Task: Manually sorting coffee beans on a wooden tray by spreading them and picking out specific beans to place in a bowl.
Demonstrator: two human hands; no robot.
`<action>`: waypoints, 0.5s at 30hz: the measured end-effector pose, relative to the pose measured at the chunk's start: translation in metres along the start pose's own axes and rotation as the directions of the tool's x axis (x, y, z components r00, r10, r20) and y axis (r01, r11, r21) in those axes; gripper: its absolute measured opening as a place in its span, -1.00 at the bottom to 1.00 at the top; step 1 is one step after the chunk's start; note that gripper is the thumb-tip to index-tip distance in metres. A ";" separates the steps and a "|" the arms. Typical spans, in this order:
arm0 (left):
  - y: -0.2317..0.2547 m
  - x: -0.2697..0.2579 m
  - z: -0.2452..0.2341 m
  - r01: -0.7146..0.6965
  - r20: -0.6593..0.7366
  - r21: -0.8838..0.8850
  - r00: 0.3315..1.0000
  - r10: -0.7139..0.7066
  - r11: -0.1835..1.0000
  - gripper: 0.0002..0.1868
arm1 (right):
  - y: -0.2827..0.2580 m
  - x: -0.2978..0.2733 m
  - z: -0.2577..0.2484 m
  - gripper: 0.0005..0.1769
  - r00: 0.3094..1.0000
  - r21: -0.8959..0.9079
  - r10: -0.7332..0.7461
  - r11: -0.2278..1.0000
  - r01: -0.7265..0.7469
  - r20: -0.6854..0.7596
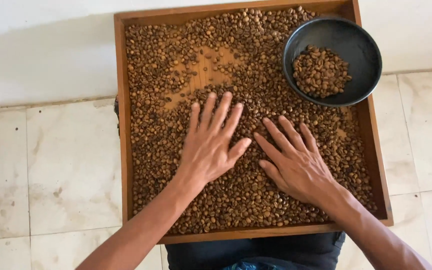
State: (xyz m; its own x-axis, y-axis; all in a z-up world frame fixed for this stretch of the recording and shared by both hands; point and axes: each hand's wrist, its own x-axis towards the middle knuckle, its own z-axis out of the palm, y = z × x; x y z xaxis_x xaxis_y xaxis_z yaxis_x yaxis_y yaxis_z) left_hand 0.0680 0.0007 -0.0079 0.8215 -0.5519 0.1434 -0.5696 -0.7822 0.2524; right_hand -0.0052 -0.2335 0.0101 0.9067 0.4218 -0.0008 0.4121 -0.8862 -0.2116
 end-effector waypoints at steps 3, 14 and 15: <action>-0.034 -0.002 -0.019 0.154 0.002 0.087 0.988 -0.155 0.984 -0.14 | 0.001 -0.003 -0.009 -0.36 0.999 0.037 0.041 0.998 -0.040 -0.015; -0.050 -0.019 -0.006 0.199 -0.085 0.043 0.977 -0.195 0.979 -0.30 | -0.032 0.030 0.021 -0.23 0.985 -0.053 -0.172 0.984 0.173 0.027; -0.051 -0.021 -0.005 0.196 -0.071 0.030 0.979 -0.193 0.980 -0.29 | -0.027 0.025 0.022 -0.22 0.985 -0.154 -0.172 0.973 0.173 0.022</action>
State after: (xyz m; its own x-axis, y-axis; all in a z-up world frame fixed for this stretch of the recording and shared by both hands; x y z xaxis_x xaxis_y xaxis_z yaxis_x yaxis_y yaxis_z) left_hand 0.0801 0.0532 -0.0189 0.9159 -0.3682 0.1597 -0.3981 -0.8836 0.2464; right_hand 0.0046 -0.1946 -0.0056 0.8204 0.5716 0.0145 0.5715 -0.8187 -0.0555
